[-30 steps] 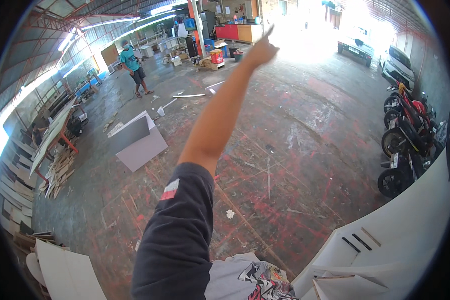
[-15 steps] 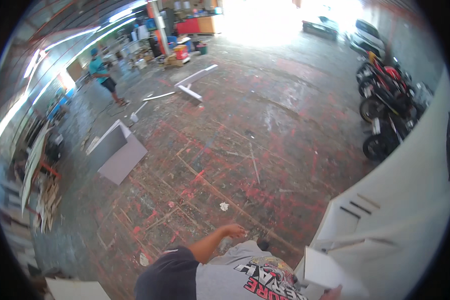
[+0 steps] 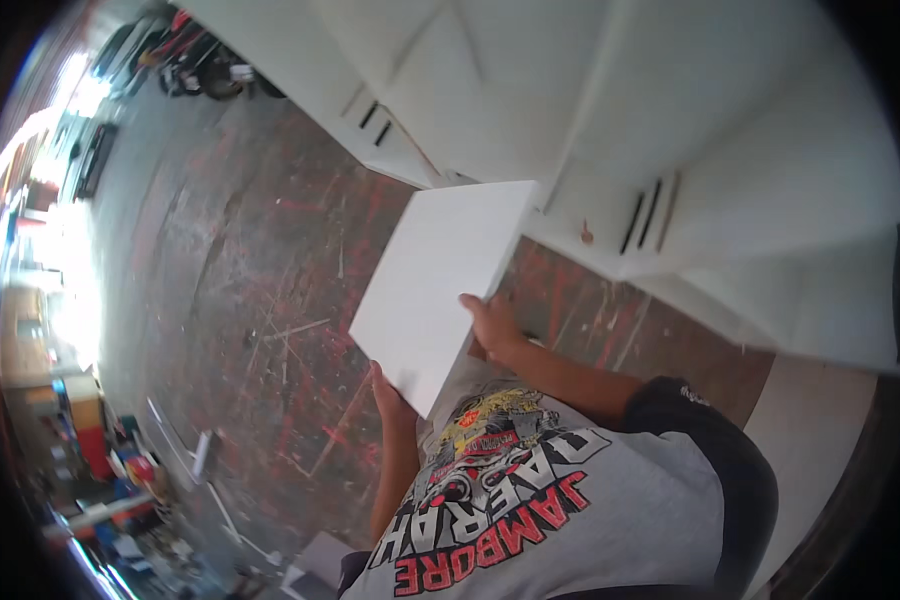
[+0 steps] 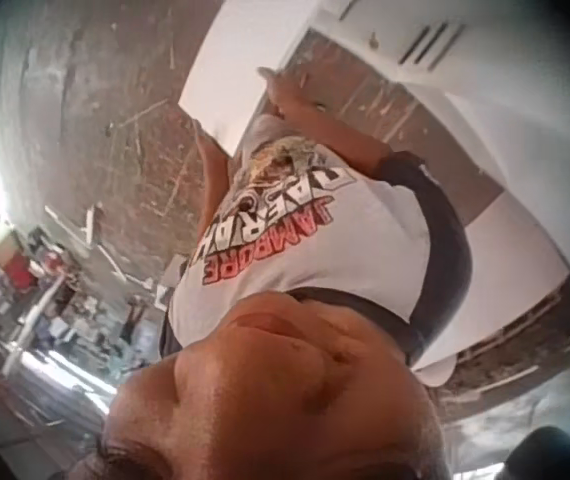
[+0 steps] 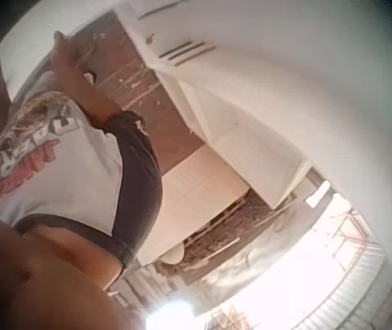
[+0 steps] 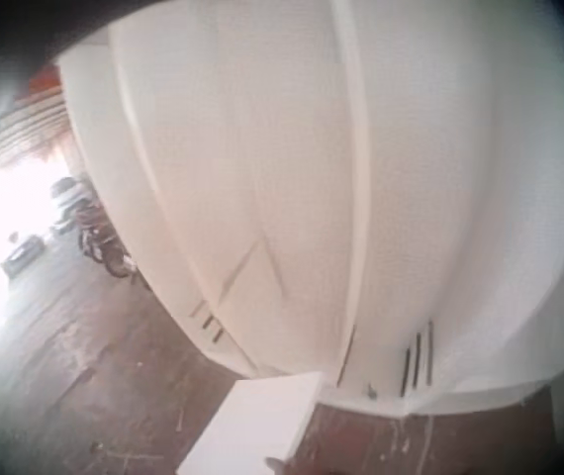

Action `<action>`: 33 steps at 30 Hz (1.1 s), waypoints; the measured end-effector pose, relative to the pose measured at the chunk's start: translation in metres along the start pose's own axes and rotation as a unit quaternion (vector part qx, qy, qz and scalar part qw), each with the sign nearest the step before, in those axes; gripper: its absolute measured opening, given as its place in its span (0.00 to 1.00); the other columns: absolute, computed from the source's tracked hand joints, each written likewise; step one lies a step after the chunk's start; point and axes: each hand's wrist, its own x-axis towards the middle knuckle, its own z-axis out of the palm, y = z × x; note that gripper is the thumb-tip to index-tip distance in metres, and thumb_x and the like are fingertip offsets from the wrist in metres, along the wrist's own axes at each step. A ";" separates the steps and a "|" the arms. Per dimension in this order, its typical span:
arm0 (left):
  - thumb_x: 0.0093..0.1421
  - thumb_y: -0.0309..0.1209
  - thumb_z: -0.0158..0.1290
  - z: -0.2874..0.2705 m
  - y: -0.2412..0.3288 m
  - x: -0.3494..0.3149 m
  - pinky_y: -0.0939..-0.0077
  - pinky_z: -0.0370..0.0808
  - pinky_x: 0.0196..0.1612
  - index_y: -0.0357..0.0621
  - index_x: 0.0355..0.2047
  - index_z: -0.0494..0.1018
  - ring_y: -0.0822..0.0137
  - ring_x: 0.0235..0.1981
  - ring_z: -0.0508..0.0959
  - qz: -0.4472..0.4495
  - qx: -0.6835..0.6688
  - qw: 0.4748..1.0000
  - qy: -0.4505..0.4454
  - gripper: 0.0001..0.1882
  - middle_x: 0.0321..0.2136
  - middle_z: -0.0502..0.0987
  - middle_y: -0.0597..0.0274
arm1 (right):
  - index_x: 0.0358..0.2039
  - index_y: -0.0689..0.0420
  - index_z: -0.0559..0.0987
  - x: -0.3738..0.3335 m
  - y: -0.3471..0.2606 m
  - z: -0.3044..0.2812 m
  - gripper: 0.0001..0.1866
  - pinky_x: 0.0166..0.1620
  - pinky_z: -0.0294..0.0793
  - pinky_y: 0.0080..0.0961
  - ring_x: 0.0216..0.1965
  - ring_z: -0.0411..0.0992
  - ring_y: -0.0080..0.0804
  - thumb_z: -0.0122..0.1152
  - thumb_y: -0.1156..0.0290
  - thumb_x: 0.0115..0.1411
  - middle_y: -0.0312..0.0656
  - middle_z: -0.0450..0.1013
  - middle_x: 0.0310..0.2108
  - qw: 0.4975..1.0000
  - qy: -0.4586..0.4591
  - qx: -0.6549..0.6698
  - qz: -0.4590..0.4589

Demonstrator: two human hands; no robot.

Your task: The person carries white panels across a workshop and places them inside the cubby sections of a large white shelving unit.

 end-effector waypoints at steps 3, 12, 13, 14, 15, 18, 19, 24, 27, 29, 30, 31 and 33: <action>0.66 0.45 0.41 0.006 0.008 -0.038 0.61 0.73 0.51 0.36 0.57 0.63 0.56 0.48 0.75 0.001 0.140 0.983 0.115 0.27 0.50 0.72 0.51 | 0.39 0.67 0.78 -0.054 -0.015 -0.019 0.20 0.39 0.75 0.31 0.37 0.77 0.36 0.61 0.61 0.56 0.49 0.77 0.34 0.999 -0.027 -0.022 0.011; 0.64 0.41 0.45 -0.061 0.035 -0.058 0.66 0.75 0.46 0.32 0.53 0.66 0.57 0.41 0.79 -0.058 0.231 0.971 -0.016 0.25 0.43 0.76 0.50 | 0.55 0.62 0.66 -0.133 -0.024 -0.087 0.26 0.33 0.85 0.37 0.41 0.76 0.42 0.56 0.64 0.59 0.47 0.71 0.47 0.928 -0.217 0.219 0.210; 0.64 0.42 0.46 -0.065 0.035 -0.053 0.66 0.75 0.45 0.31 0.52 0.67 0.58 0.42 0.79 -0.052 0.274 0.960 -0.023 0.25 0.43 0.76 0.51 | 0.55 0.64 0.66 -0.145 -0.021 -0.093 0.25 0.36 0.84 0.41 0.43 0.76 0.45 0.54 0.65 0.60 0.50 0.71 0.47 0.938 -0.203 0.215 0.183; 0.64 0.42 0.46 -0.073 0.034 -0.045 0.66 0.75 0.45 0.31 0.52 0.67 0.58 0.42 0.79 -0.056 0.277 0.959 -0.034 0.25 0.43 0.76 0.51 | 0.54 0.65 0.65 -0.157 -0.018 -0.096 0.24 0.39 0.84 0.45 0.45 0.75 0.48 0.53 0.66 0.61 0.52 0.71 0.47 0.946 -0.190 0.209 0.156; 0.64 0.42 0.46 -0.081 0.030 -0.034 0.67 0.75 0.45 0.32 0.51 0.68 0.59 0.42 0.79 -0.068 0.319 0.944 -0.056 0.25 0.42 0.76 0.52 | 0.54 0.65 0.65 -0.164 -0.016 -0.099 0.24 0.39 0.84 0.45 0.45 0.75 0.48 0.53 0.66 0.61 0.52 0.71 0.47 0.948 -0.180 0.212 0.152; 0.64 0.42 0.47 -0.079 0.004 -0.016 0.69 0.75 0.44 0.32 0.51 0.69 0.61 0.41 0.79 -0.129 0.398 0.906 -0.062 0.24 0.42 0.77 0.54 | 0.55 0.66 0.63 -0.186 0.005 -0.112 0.25 0.36 0.85 0.43 0.45 0.75 0.51 0.51 0.66 0.62 0.54 0.70 0.48 0.949 -0.128 0.243 0.156; 0.64 0.41 0.48 -0.074 -0.010 -0.014 0.71 0.75 0.43 0.32 0.50 0.69 0.62 0.41 0.79 -0.164 0.432 0.886 -0.037 0.24 0.42 0.77 0.55 | 0.55 0.66 0.64 -0.189 0.020 -0.117 0.25 0.35 0.85 0.42 0.44 0.75 0.51 0.51 0.66 0.62 0.55 0.70 0.48 0.956 -0.099 0.243 0.132; 0.65 0.39 0.46 -0.200 -0.082 0.036 0.70 0.74 0.39 0.39 0.51 0.65 0.62 0.41 0.78 -0.038 0.520 0.820 -0.235 0.20 0.41 0.77 0.57 | 0.55 0.68 0.64 -0.196 0.049 -0.151 0.24 0.32 0.86 0.39 0.44 0.75 0.50 0.51 0.67 0.62 0.55 0.70 0.47 0.970 -0.020 0.224 0.093; 0.64 0.36 0.47 -0.298 -0.105 0.043 0.71 0.75 0.41 0.42 0.52 0.65 0.64 0.43 0.78 -0.221 0.311 0.917 -0.120 0.18 0.41 0.78 0.56 | 0.54 0.70 0.65 -0.184 0.042 -0.166 0.24 0.29 0.85 0.37 0.41 0.76 0.49 0.52 0.68 0.61 0.56 0.71 0.46 0.982 0.038 0.187 0.011; 0.64 0.36 0.47 -0.317 -0.100 0.013 0.71 0.75 0.42 0.42 0.53 0.64 0.63 0.43 0.78 -0.243 0.397 0.880 -0.095 0.19 0.41 0.78 0.55 | 0.53 0.70 0.65 -0.165 0.046 -0.189 0.23 0.26 0.84 0.33 0.37 0.77 0.46 0.53 0.69 0.60 0.55 0.72 0.44 0.979 0.103 0.173 -0.038; 0.64 0.35 0.47 -0.323 -0.094 -0.002 0.71 0.75 0.42 0.42 0.53 0.64 0.63 0.43 0.78 -0.240 0.462 0.848 -0.099 0.19 0.40 0.78 0.55 | 0.53 0.70 0.65 -0.155 0.043 -0.200 0.23 0.26 0.84 0.33 0.37 0.77 0.46 0.53 0.69 0.60 0.55 0.72 0.44 0.978 0.106 0.178 -0.036; 0.64 0.35 0.47 -0.331 -0.084 -0.018 0.71 0.75 0.42 0.42 0.53 0.64 0.63 0.43 0.78 -0.235 0.512 0.821 -0.096 0.20 0.40 0.78 0.55 | 0.52 0.71 0.65 -0.143 0.038 -0.210 0.23 0.25 0.84 0.32 0.36 0.77 0.44 0.53 0.70 0.60 0.54 0.72 0.43 0.973 0.133 0.179 -0.061; 0.64 0.35 0.48 -0.345 -0.070 -0.042 0.71 0.74 0.43 0.41 0.54 0.63 0.63 0.44 0.78 -0.226 0.587 0.773 -0.087 0.20 0.40 0.78 0.55 | 0.51 0.71 0.65 -0.116 0.027 -0.225 0.23 0.25 0.84 0.30 0.34 0.77 0.43 0.53 0.70 0.60 0.54 0.72 0.42 0.968 0.154 0.180 -0.083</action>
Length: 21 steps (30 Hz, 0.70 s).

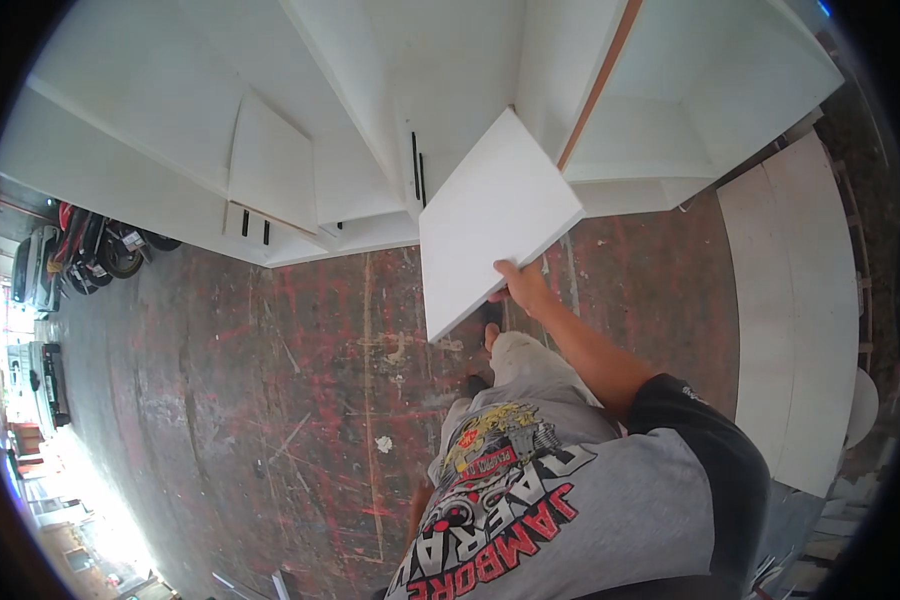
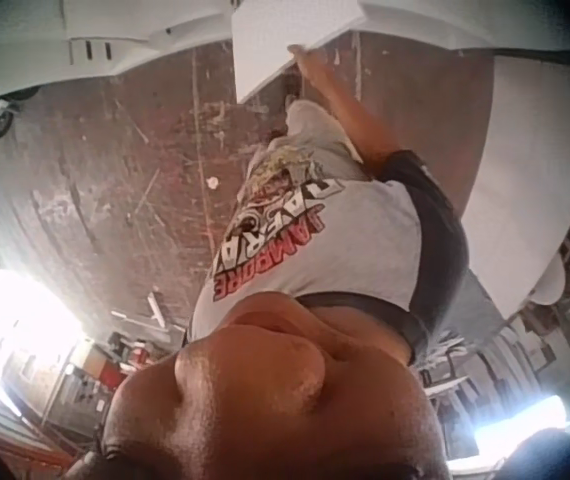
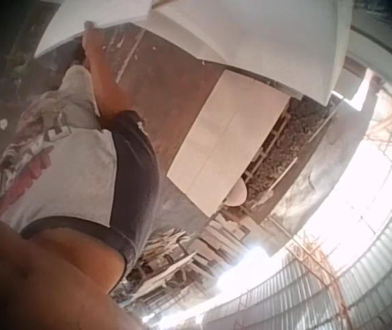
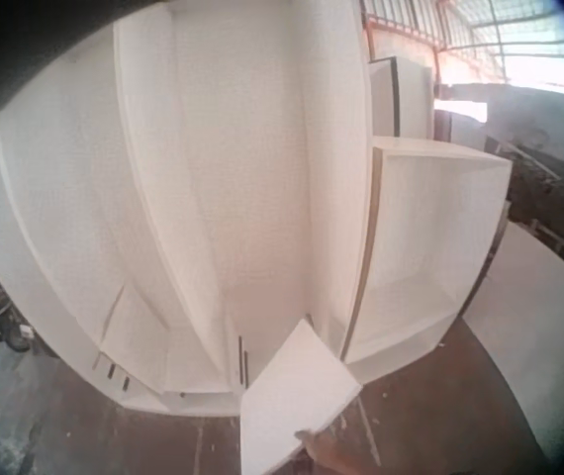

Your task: The person carries white panels across a workshop and places them inside the cubby sections of a large white shelving unit.

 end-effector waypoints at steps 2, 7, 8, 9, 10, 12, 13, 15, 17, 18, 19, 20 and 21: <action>0.63 0.35 0.48 -0.006 -0.001 -0.026 0.71 0.74 0.44 0.41 0.55 0.63 0.63 0.44 0.78 -0.023 0.033 0.999 0.027 0.21 0.40 0.78 0.54 | 0.50 0.72 0.65 0.038 -0.008 0.000 0.22 0.25 0.83 0.28 0.33 0.77 0.39 0.53 0.70 0.60 0.52 0.73 0.40 1.000 0.023 0.004 -0.003; 0.63 0.34 0.49 0.001 0.046 -0.062 0.71 0.74 0.45 0.40 0.57 0.61 0.63 0.44 0.78 -0.068 0.011 0.994 0.090 0.24 0.40 0.78 0.54 | 0.46 0.73 0.69 0.130 -0.021 0.006 0.19 0.26 0.82 0.26 0.29 0.77 0.36 0.53 0.69 0.61 0.51 0.74 0.37 0.992 0.038 0.048 -0.114; 0.63 0.34 0.49 0.006 0.057 -0.066 0.71 0.74 0.46 0.40 0.57 0.61 0.63 0.45 0.78 -0.075 -0.001 0.992 0.100 0.24 0.40 0.78 0.53 | 0.45 0.72 0.70 0.149 -0.020 0.004 0.18 0.26 0.82 0.26 0.28 0.77 0.35 0.53 0.69 0.62 0.50 0.74 0.36 0.988 0.054 0.061 -0.129; 0.63 0.34 0.49 0.012 0.070 -0.065 0.71 0.74 0.46 0.40 0.58 0.61 0.62 0.45 0.78 -0.079 -0.014 0.991 0.108 0.24 0.40 0.79 0.53 | 0.45 0.72 0.70 0.169 -0.017 0.001 0.18 0.26 0.82 0.26 0.28 0.77 0.35 0.53 0.69 0.62 0.50 0.74 0.36 0.989 0.053 0.058 -0.125; 0.62 0.34 0.50 0.014 0.087 -0.062 0.70 0.74 0.46 0.40 0.58 0.61 0.62 0.45 0.78 -0.079 -0.024 0.990 0.112 0.25 0.39 0.79 0.53 | 0.43 0.72 0.71 0.193 -0.010 -0.002 0.17 0.26 0.82 0.26 0.28 0.77 0.35 0.53 0.68 0.63 0.49 0.74 0.36 0.988 0.060 0.068 -0.121; 0.62 0.33 0.50 0.027 0.119 -0.056 0.70 0.73 0.47 0.39 0.59 0.60 0.62 0.45 0.78 -0.073 -0.043 0.989 0.117 0.26 0.39 0.79 0.53 | 0.42 0.71 0.72 0.234 0.002 -0.006 0.16 0.27 0.82 0.26 0.29 0.77 0.35 0.53 0.68 0.63 0.49 0.75 0.35 0.988 0.066 0.079 -0.114; 0.62 0.33 0.50 0.037 0.135 -0.052 0.70 0.73 0.47 0.39 0.59 0.60 0.62 0.45 0.78 -0.062 -0.050 0.990 0.116 0.26 0.39 0.79 0.52 | 0.42 0.71 0.72 0.251 0.006 -0.008 0.16 0.28 0.81 0.26 0.29 0.77 0.34 0.53 0.67 0.63 0.48 0.75 0.34 0.990 0.067 0.075 -0.100; 0.62 0.33 0.50 0.060 0.173 -0.039 0.70 0.73 0.48 0.39 0.60 0.59 0.62 0.45 0.78 -0.031 -0.042 0.992 0.114 0.27 0.39 0.79 0.52 | 0.41 0.70 0.73 0.286 0.011 -0.009 0.16 0.28 0.81 0.27 0.29 0.77 0.34 0.53 0.67 0.64 0.47 0.75 0.34 0.991 0.069 0.069 -0.086; 0.62 0.32 0.50 0.099 0.247 -0.039 0.70 0.73 0.49 0.38 0.61 0.58 0.61 0.45 0.78 0.056 0.111 0.985 0.119 0.28 0.40 0.79 0.52 | 0.41 0.69 0.73 0.313 0.024 -0.009 0.15 0.29 0.81 0.28 0.29 0.77 0.33 0.53 0.67 0.64 0.47 0.75 0.33 0.991 0.054 0.099 -0.076; 0.62 0.31 0.50 0.120 0.296 -0.031 0.70 0.72 0.51 0.36 0.62 0.57 0.59 0.45 0.78 0.145 0.264 0.947 0.112 0.29 0.41 0.78 0.52 | 0.40 0.69 0.73 0.325 0.026 -0.010 0.15 0.29 0.81 0.28 0.29 0.77 0.33 0.53 0.67 0.64 0.47 0.75 0.33 0.990 0.052 0.110 -0.072; 0.63 0.30 0.50 0.138 0.341 -0.025 0.70 0.71 0.52 0.35 0.61 0.58 0.60 0.46 0.77 0.131 0.256 0.953 0.093 0.27 0.42 0.78 0.53 | 0.40 0.69 0.73 0.331 0.022 -0.010 0.14 0.29 0.81 0.28 0.28 0.77 0.32 0.52 0.68 0.64 0.46 0.75 0.33 0.989 0.052 0.108 -0.083; 0.63 0.29 0.49 0.150 0.372 -0.018 0.70 0.70 0.53 0.34 0.60 0.59 0.61 0.47 0.76 0.118 0.248 0.959 0.076 0.26 0.44 0.77 0.54 | 0.40 0.68 0.73 0.332 0.021 -0.009 0.14 0.29 0.81 0.27 0.28 0.77 0.32 0.52 0.68 0.64 0.46 0.75 0.33 0.988 0.050 0.107 -0.095; 0.63 0.29 0.49 0.156 0.379 -0.002 0.70 0.70 0.53 0.34 0.60 0.59 0.61 0.47 0.76 0.111 0.251 0.959 0.075 0.26 0.44 0.77 0.54 | 0.40 0.68 0.73 0.339 0.022 -0.008 0.14 0.29 0.81 0.27 0.28 0.77 0.32 0.52 0.68 0.64 0.46 0.75 0.33 0.989 0.053 0.107 -0.088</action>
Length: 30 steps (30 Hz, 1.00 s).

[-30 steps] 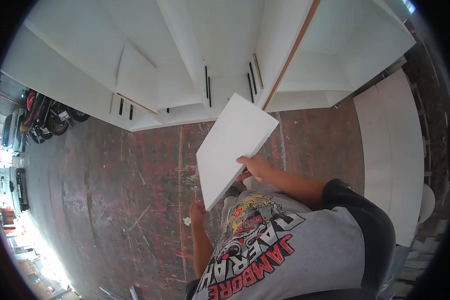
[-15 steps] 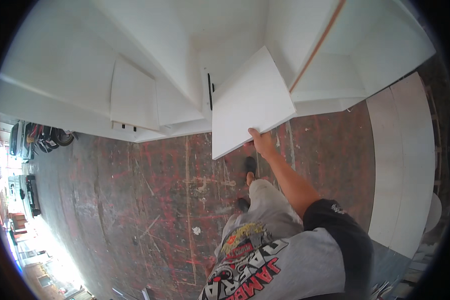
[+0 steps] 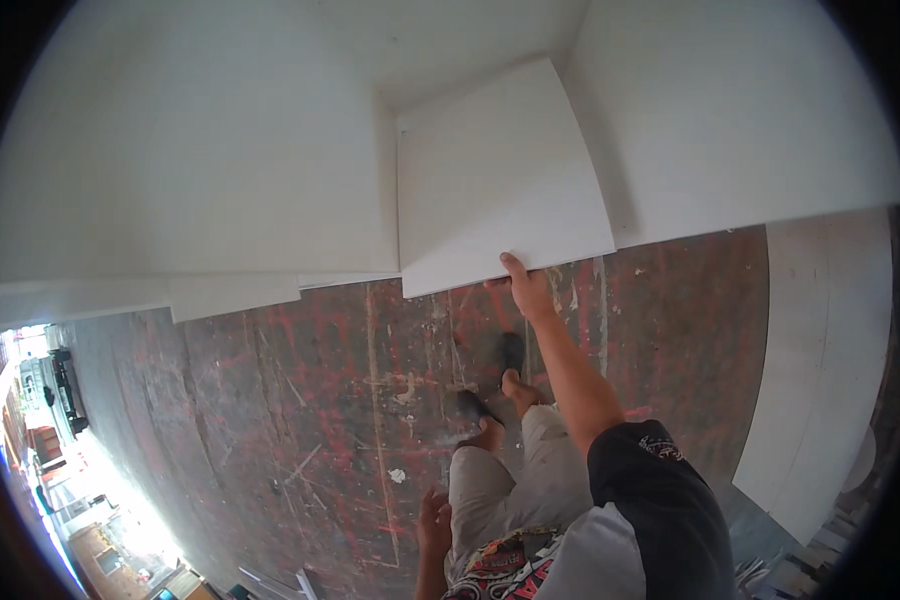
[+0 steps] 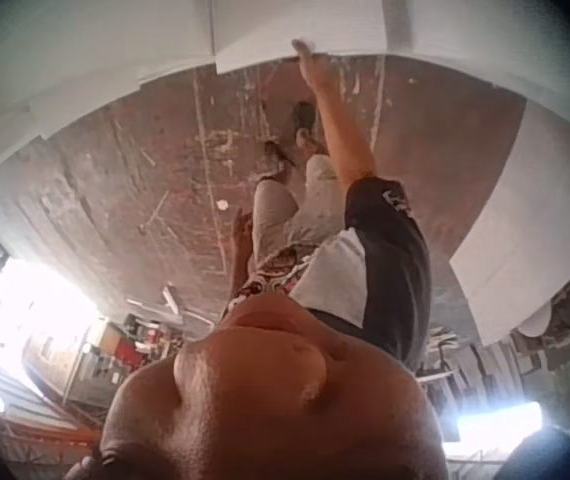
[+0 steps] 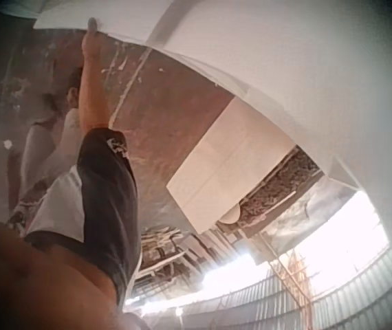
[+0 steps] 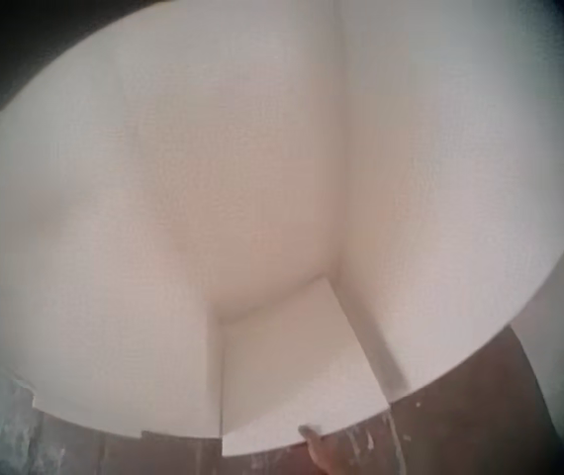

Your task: The person carries white panels across a workshop and places them inside the cubby sections of a large white shelving unit.

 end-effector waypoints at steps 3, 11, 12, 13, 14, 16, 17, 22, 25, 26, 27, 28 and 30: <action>0.65 0.30 0.48 0.019 0.002 0.061 0.72 0.68 0.54 0.35 0.59 0.60 0.64 0.48 0.75 0.044 -0.134 0.989 -0.032 0.24 0.45 0.76 0.55 | 0.40 0.68 0.73 0.016 0.015 0.001 0.14 0.30 0.80 0.28 0.29 0.77 0.33 0.51 0.67 0.64 0.46 0.75 0.33 1.000 0.002 0.020 -0.005; 0.67 0.51 0.42 0.076 0.101 0.299 0.56 0.66 0.58 0.41 0.66 0.51 0.59 0.59 0.67 0.024 -0.503 0.826 -0.252 0.35 0.60 0.64 0.53 | 0.40 0.67 0.73 0.052 0.057 -0.021 0.14 0.31 0.81 0.29 0.29 0.76 0.34 0.55 0.67 0.63 0.45 0.75 0.34 0.999 -0.013 0.030 0.000; 0.66 0.52 0.42 0.080 0.121 0.330 0.52 0.64 0.60 0.43 0.66 0.50 0.58 0.61 0.65 0.013 -0.569 0.780 -0.260 0.36 0.61 0.62 0.54 | 0.40 0.67 0.73 0.054 0.063 -0.024 0.14 0.31 0.81 0.29 0.29 0.76 0.34 0.55 0.67 0.63 0.45 0.75 0.34 1.000 -0.009 0.030 0.005; 0.66 0.52 0.42 0.084 0.141 0.361 0.49 0.62 0.62 0.44 0.67 0.48 0.57 0.63 0.62 0.004 -0.632 0.728 -0.265 0.37 0.63 0.60 0.56 | 0.39 0.66 0.74 0.058 0.066 -0.025 0.14 0.31 0.79 0.29 0.28 0.76 0.34 0.54 0.66 0.62 0.45 0.75 0.32 0.999 -0.013 0.025 -0.020; 0.66 0.53 0.43 0.087 0.159 0.388 0.48 0.61 0.62 0.45 0.66 0.50 0.58 0.62 0.63 0.004 -0.654 0.721 -0.229 0.36 0.62 0.61 0.56 | 0.37 0.66 0.75 0.060 0.069 -0.024 0.15 0.30 0.78 0.29 0.27 0.75 0.34 0.53 0.64 0.61 0.45 0.75 0.29 0.998 -0.018 0.022 -0.047; 0.66 0.51 0.44 0.094 0.183 0.436 0.50 0.63 0.62 0.44 0.63 0.55 0.59 0.60 0.65 0.046 -0.691 0.697 -0.185 0.33 0.60 0.64 0.57 | 0.37 0.65 0.75 0.066 0.074 -0.026 0.15 0.30 0.78 0.30 0.27 0.75 0.34 0.53 0.64 0.61 0.44 0.75 0.29 0.998 -0.030 0.022 -0.042; 0.66 0.49 0.45 0.096 0.189 0.456 0.53 0.65 0.61 0.43 0.60 0.58 0.60 0.59 0.66 0.087 -0.707 0.679 -0.177 0.30 0.58 0.66 0.58 | 0.37 0.65 0.75 0.069 0.079 -0.027 0.14 0.30 0.78 0.30 0.26 0.75 0.34 0.53 0.64 0.61 0.44 0.75 0.29 0.998 -0.045 0.022 -0.040; 0.65 0.38 0.51 0.107 0.185 0.515 0.62 0.69 0.59 0.41 0.55 0.65 0.61 0.56 0.70 0.065 -0.709 0.693 -0.111 0.22 0.53 0.70 0.59 | 0.37 0.64 0.75 0.080 0.107 -0.038 0.14 0.30 0.77 0.28 0.26 0.74 0.34 0.54 0.64 0.62 0.43 0.75 0.31 0.999 -0.012 0.032 -0.007; 0.63 0.35 0.54 0.115 0.179 0.527 0.64 0.69 0.59 0.41 0.54 0.65 0.60 0.55 0.70 0.061 -0.700 0.707 -0.084 0.22 0.52 0.71 0.58 | 0.38 0.64 0.74 0.090 0.130 -0.052 0.13 0.30 0.78 0.28 0.26 0.75 0.34 0.55 0.65 0.62 0.43 0.75 0.32 0.997 0.007 0.081 0.014; 0.62 0.36 0.55 0.117 0.177 0.528 0.64 0.69 0.59 0.41 0.55 0.65 0.60 0.56 0.70 0.064 -0.693 0.715 -0.070 0.23 0.52 0.71 0.58 | 0.39 0.64 0.74 0.094 0.143 -0.058 0.14 0.30 0.78 0.28 0.26 0.75 0.34 0.56 0.65 0.61 0.43 0.75 0.32 0.991 0.009 0.133 0.013; 0.62 0.36 0.55 0.119 0.177 0.529 0.64 0.69 0.59 0.41 0.55 0.65 0.60 0.56 0.70 0.062 -0.691 0.716 -0.077 0.23 0.52 0.71 0.58 | 0.39 0.64 0.74 0.097 0.152 -0.064 0.14 0.30 0.78 0.28 0.26 0.75 0.34 0.56 0.65 0.61 0.43 0.75 0.32 0.991 0.016 0.131 0.009; 0.62 0.36 0.55 0.120 0.177 0.530 0.64 0.68 0.60 0.40 0.55 0.64 0.60 0.56 0.69 0.062 -0.688 0.720 -0.073 0.23 0.53 0.71 0.58 | 0.41 0.64 0.73 0.101 0.160 -0.071 0.14 0.30 0.79 0.28 0.26 0.75 0.34 0.57 0.65 0.61 0.44 0.75 0.32 0.989 0.030 0.142 0.037; 0.63 0.36 0.55 0.122 0.177 0.531 0.64 0.68 0.60 0.40 0.55 0.64 0.60 0.57 0.69 0.059 -0.682 0.725 -0.076 0.24 0.53 0.70 0.57 | 0.42 0.64 0.72 0.106 0.175 -0.080 0.15 0.30 0.79 0.28 0.27 0.76 0.33 0.58 0.66 0.61 0.44 0.75 0.32 0.985 0.051 0.152 0.061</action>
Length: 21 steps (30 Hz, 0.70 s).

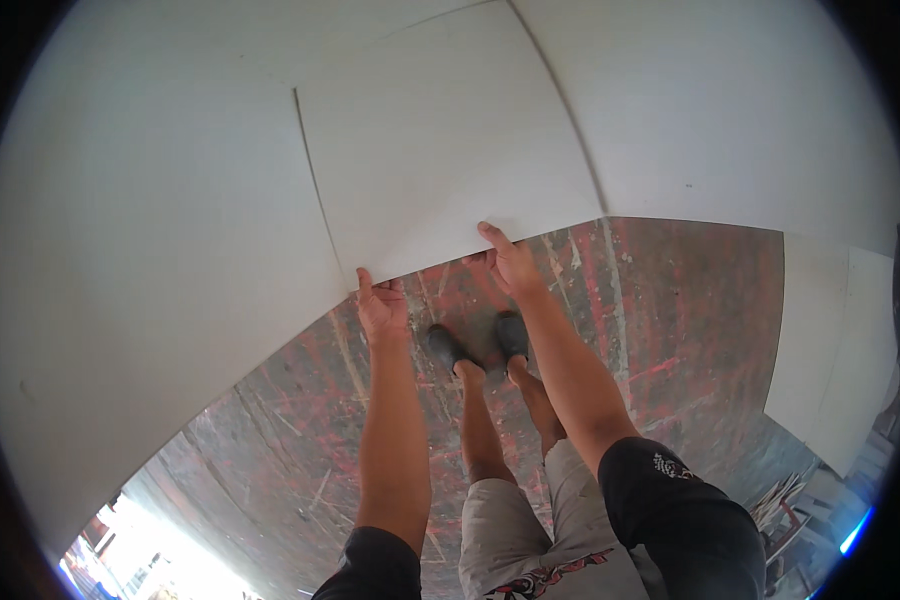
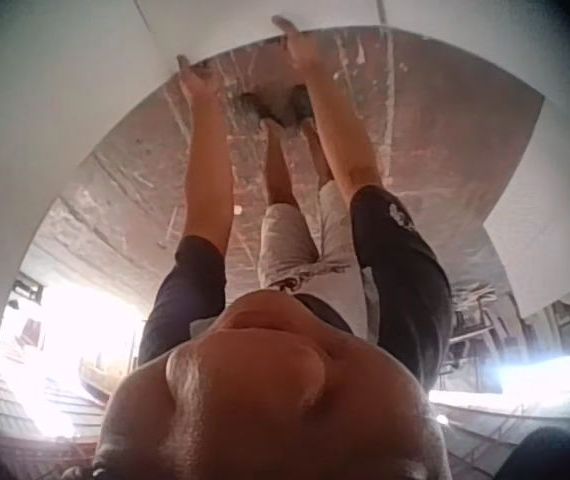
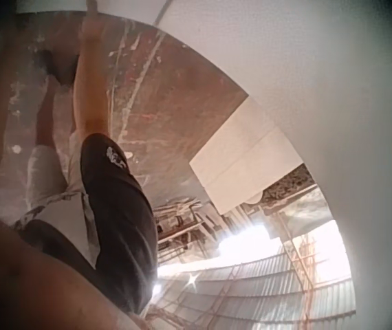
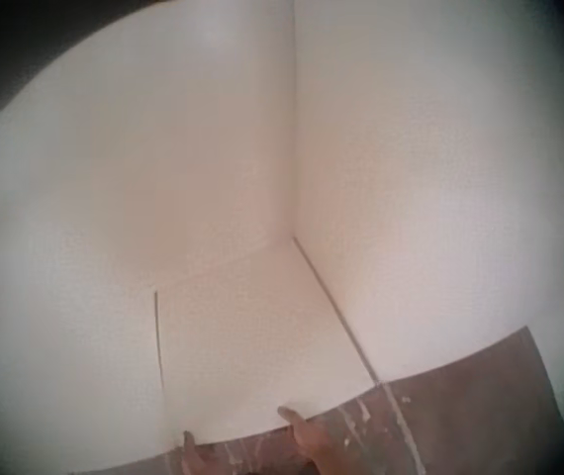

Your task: The person carries white panels across a workshop and places them inside the cubby sections of a large white shelving unit.

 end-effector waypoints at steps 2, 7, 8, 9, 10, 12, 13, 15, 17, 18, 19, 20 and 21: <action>0.63 0.37 0.54 -0.004 -0.002 0.002 0.64 0.67 0.62 0.39 0.56 0.63 0.61 0.58 0.68 0.021 0.024 0.999 0.013 0.25 0.54 0.69 0.55 | 0.44 0.64 0.70 0.005 0.008 -0.005 0.16 0.27 0.79 0.26 0.27 0.76 0.32 0.59 0.67 0.60 0.45 0.75 0.33 0.995 0.022 0.090 0.048; 0.63 0.36 0.54 -0.018 -0.009 0.020 0.64 0.68 0.61 0.38 0.57 0.62 0.60 0.56 0.69 0.026 0.027 0.999 0.020 0.26 0.54 0.70 0.55 | 0.43 0.61 0.72 0.010 0.021 0.006 0.18 0.23 0.75 0.22 0.25 0.74 0.27 0.63 0.64 0.59 0.39 0.73 0.30 0.990 0.117 0.061 0.042; 0.63 0.38 0.54 -0.016 -0.012 0.020 0.65 0.66 0.63 0.36 0.56 0.63 0.60 0.57 0.68 0.027 0.022 0.999 0.028 0.26 0.55 0.69 0.55 | 0.43 0.62 0.71 0.011 0.024 0.008 0.19 0.20 0.75 0.20 0.24 0.74 0.27 0.64 0.64 0.58 0.40 0.73 0.29 0.988 0.152 0.022 0.014; 0.63 0.38 0.54 -0.015 -0.016 0.021 0.65 0.66 0.63 0.36 0.56 0.63 0.60 0.57 0.68 0.023 0.021 0.999 0.028 0.26 0.55 0.69 0.55 | 0.43 0.62 0.71 0.013 0.026 0.011 0.19 0.20 0.75 0.20 0.24 0.74 0.27 0.64 0.64 0.58 0.40 0.73 0.29 0.988 0.155 0.020 0.013; 0.63 0.38 0.54 -0.013 -0.018 0.020 0.66 0.66 0.63 0.36 0.56 0.63 0.60 0.57 0.68 0.023 0.017 0.999 0.034 0.26 0.54 0.69 0.55 | 0.42 0.61 0.72 0.015 0.028 0.014 0.19 0.19 0.73 0.20 0.24 0.73 0.25 0.65 0.62 0.58 0.38 0.73 0.27 0.982 0.187 -0.018 -0.024; 0.63 0.38 0.54 -0.008 -0.019 0.016 0.66 0.66 0.63 0.35 0.56 0.63 0.60 0.57 0.68 0.019 0.013 0.999 0.040 0.26 0.54 0.70 0.55 | 0.41 0.61 0.72 0.016 0.032 0.012 0.20 0.18 0.71 0.20 0.23 0.72 0.23 0.66 0.60 0.58 0.37 0.72 0.26 0.971 0.223 -0.058 -0.061; 0.63 0.37 0.53 -0.006 -0.019 0.014 0.65 0.66 0.62 0.35 0.56 0.63 0.60 0.57 0.68 0.010 0.005 1.000 0.027 0.26 0.54 0.70 0.55 | 0.40 0.60 0.73 0.017 0.032 0.009 0.19 0.19 0.70 0.19 0.23 0.71 0.22 0.65 0.59 0.58 0.37 0.72 0.26 0.969 0.226 -0.070 -0.066; 0.63 0.37 0.53 -0.008 -0.015 0.015 0.65 0.67 0.62 0.35 0.56 0.62 0.60 0.57 0.68 0.012 -0.006 1.000 0.017 0.25 0.54 0.70 0.54 | 0.39 0.60 0.73 0.018 0.029 0.017 0.19 0.19 0.69 0.19 0.23 0.70 0.21 0.65 0.58 0.59 0.36 0.72 0.26 0.970 0.218 -0.080 -0.067; 0.63 0.37 0.53 -0.011 -0.017 0.013 0.64 0.67 0.62 0.36 0.56 0.63 0.60 0.57 0.69 0.004 -0.002 1.000 0.010 0.25 0.54 0.70 0.55 | 0.39 0.59 0.73 0.011 0.022 0.016 0.17 0.21 0.70 0.19 0.23 0.70 0.20 0.63 0.58 0.60 0.35 0.71 0.25 0.974 0.208 -0.076 -0.040; 0.63 0.37 0.53 -0.012 -0.016 0.013 0.64 0.67 0.62 0.36 0.56 0.63 0.60 0.57 0.69 0.010 -0.003 1.000 0.014 0.25 0.54 0.70 0.55 | 0.39 0.59 0.73 0.011 0.023 0.015 0.17 0.21 0.70 0.19 0.23 0.70 0.20 0.63 0.58 0.60 0.35 0.71 0.25 0.976 0.203 -0.076 -0.036; 0.63 0.36 0.53 -0.013 -0.016 0.015 0.64 0.67 0.62 0.36 0.56 0.62 0.60 0.57 0.69 0.009 -0.007 1.000 0.009 0.25 0.54 0.70 0.55 | 0.38 0.60 0.74 0.012 0.023 0.015 0.17 0.20 0.69 0.19 0.21 0.69 0.21 0.63 0.58 0.60 0.35 0.72 0.26 0.978 0.194 -0.067 -0.031; 0.64 0.36 0.53 -0.011 -0.018 0.016 0.63 0.67 0.62 0.36 0.56 0.62 0.60 0.57 0.69 0.005 -0.011 1.000 0.005 0.25 0.54 0.69 0.55 | 0.38 0.60 0.74 0.013 0.023 0.012 0.17 0.18 0.68 0.19 0.19 0.69 0.22 0.63 0.58 0.60 0.36 0.72 0.26 0.980 0.188 -0.059 -0.027; 0.64 0.36 0.53 -0.011 -0.018 0.015 0.63 0.67 0.62 0.36 0.56 0.62 0.60 0.57 0.69 0.008 -0.013 1.000 0.008 0.25 0.54 0.69 0.55 | 0.38 0.60 0.74 0.012 0.023 0.011 0.17 0.18 0.68 0.19 0.19 0.69 0.22 0.63 0.58 0.60 0.36 0.72 0.26 0.981 0.185 -0.061 -0.024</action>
